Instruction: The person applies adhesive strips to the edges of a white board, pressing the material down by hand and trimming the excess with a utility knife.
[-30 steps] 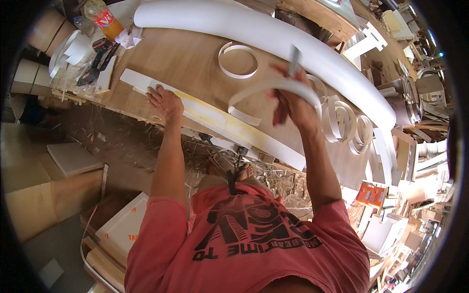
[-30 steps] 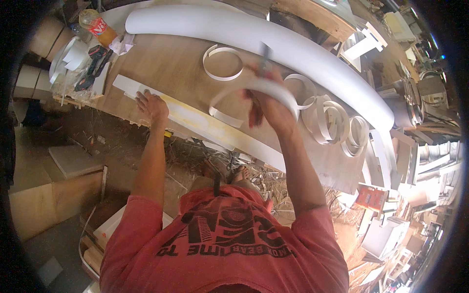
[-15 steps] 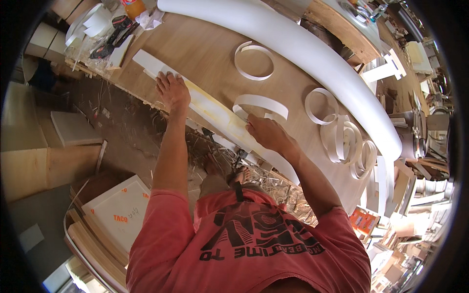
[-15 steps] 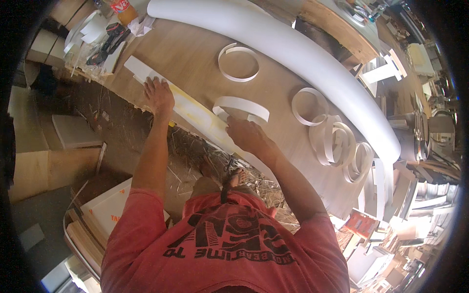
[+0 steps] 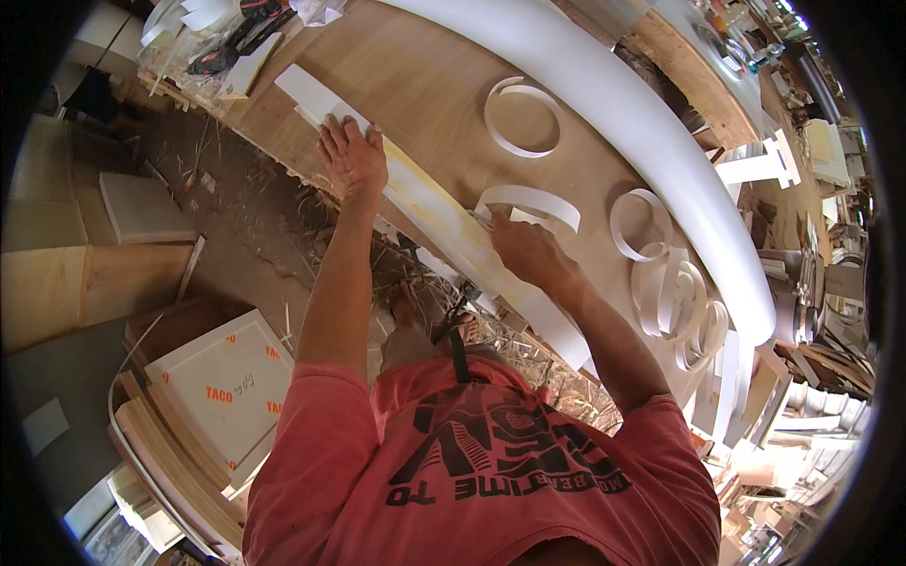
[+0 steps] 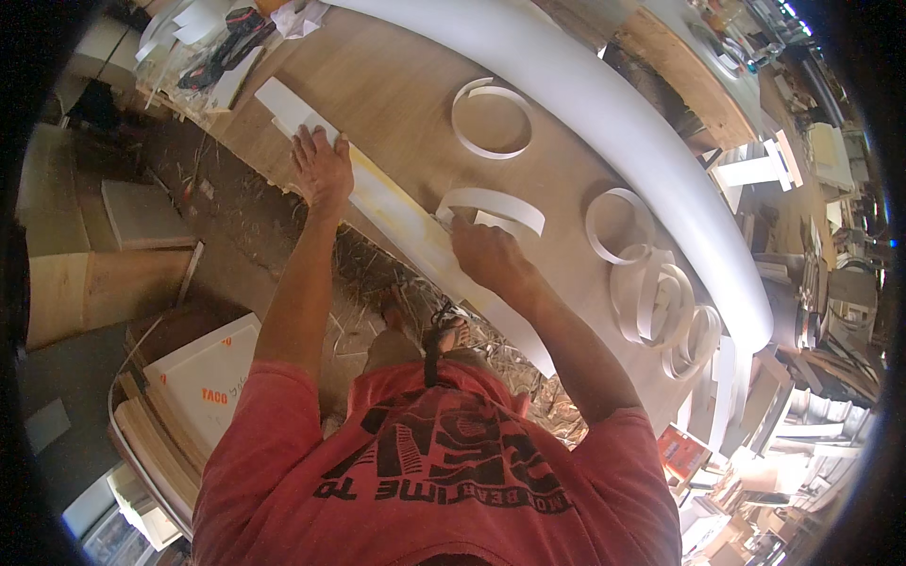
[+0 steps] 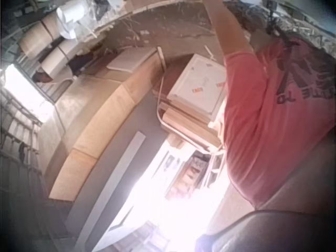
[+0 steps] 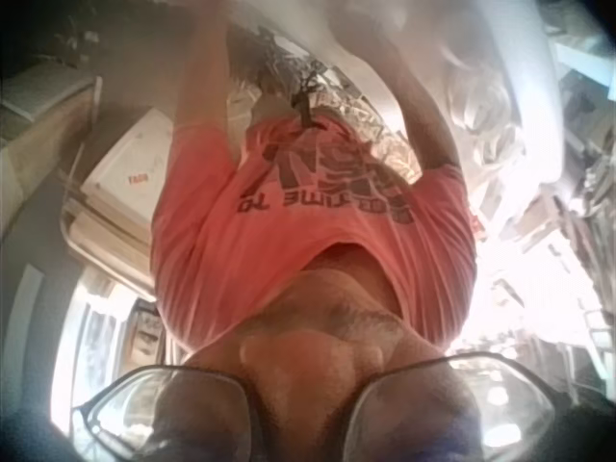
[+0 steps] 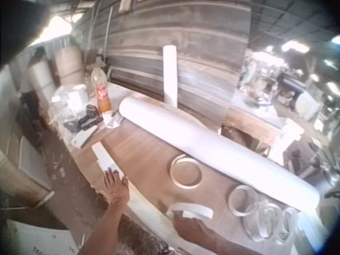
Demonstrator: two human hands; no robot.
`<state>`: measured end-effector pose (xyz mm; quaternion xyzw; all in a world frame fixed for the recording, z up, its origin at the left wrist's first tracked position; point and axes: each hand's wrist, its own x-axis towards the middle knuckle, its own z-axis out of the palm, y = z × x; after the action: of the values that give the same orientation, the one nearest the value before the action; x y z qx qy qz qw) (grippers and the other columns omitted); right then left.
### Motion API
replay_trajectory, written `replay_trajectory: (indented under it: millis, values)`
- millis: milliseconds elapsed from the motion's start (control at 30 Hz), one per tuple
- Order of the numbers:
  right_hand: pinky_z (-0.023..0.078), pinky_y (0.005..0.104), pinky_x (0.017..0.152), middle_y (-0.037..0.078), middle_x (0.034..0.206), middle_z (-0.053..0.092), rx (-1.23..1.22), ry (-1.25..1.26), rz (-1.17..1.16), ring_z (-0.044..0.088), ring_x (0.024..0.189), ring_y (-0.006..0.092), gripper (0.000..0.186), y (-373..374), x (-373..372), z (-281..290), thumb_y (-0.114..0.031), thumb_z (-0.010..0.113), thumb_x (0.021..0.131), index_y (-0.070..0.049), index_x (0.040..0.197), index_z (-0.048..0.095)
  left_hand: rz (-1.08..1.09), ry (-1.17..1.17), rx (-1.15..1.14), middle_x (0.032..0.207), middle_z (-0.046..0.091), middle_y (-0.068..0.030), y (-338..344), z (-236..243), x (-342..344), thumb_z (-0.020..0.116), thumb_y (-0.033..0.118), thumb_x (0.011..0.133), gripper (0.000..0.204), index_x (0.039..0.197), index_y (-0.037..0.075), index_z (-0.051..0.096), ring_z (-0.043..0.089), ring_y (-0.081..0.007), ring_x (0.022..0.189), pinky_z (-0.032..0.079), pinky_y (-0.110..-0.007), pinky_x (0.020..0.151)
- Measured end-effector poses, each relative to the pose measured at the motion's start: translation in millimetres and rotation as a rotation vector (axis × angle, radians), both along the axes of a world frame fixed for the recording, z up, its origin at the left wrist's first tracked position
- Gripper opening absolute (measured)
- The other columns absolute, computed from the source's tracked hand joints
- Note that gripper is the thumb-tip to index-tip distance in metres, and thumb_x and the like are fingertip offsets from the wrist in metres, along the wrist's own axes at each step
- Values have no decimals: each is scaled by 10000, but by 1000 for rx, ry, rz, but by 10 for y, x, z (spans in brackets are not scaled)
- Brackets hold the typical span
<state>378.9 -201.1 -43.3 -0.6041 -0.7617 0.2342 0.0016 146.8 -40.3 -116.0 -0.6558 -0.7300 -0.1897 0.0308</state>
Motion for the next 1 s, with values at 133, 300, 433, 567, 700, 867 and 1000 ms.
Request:
replay_trajectory:
  millis: [133,300,433,567,700,867,1000]
  values:
    - [525,487,585,231,705,639,4,4,-28,654,661,376,139,-29,-15,91,-102,444,877,13,946,479,19,14,-58,1468,237,-191,17,-9,1,336,447,969,553,1349,46,348,198,-343,1378,188,-464,1131]
    - [529,478,597,233,725,644,-15,-22,66,658,680,377,144,60,-7,12,-67,451,848,28,952,484,12,8,5,1456,262,-188,25,-10,16,355,413,964,519,1319,35,383,226,-344,1367,208,-467,1120]
    - [522,443,586,219,742,638,-49,-19,58,647,674,367,143,63,19,-44,-64,477,817,22,928,504,19,11,-1,1460,261,-179,25,-23,11,372,394,961,497,1315,45,387,227,-337,1368,204,-463,1122]
    - [474,401,573,103,631,527,221,-129,322,563,612,279,128,-18,176,-171,-131,501,854,-11,891,525,42,21,-6,1448,281,-177,20,36,25,386,366,957,469,1305,52,394,229,-334,1367,204,-460,1122]
    - [463,397,590,59,648,509,386,-290,508,534,628,252,131,-98,225,-242,-134,500,834,-27,813,574,40,3,-22,1438,285,-176,-5,74,42,398,349,953,461,1308,56,385,229,-334,1366,212,-459,1119]
    - [471,474,619,157,682,584,94,-139,318,590,679,356,160,-397,426,-198,-148,458,875,-3,898,522,35,-8,-15,1452,255,-174,3,58,72,396,338,958,459,1320,56,366,216,-334,1371,198,-457,1126]
    - [470,526,676,246,757,619,-483,-98,-132,614,756,428,200,-779,550,224,-173,456,903,-2,1005,441,61,0,-46,1458,259,-178,26,52,42,393,348,963,463,1323,57,370,211,-334,1374,189,-465,1126]
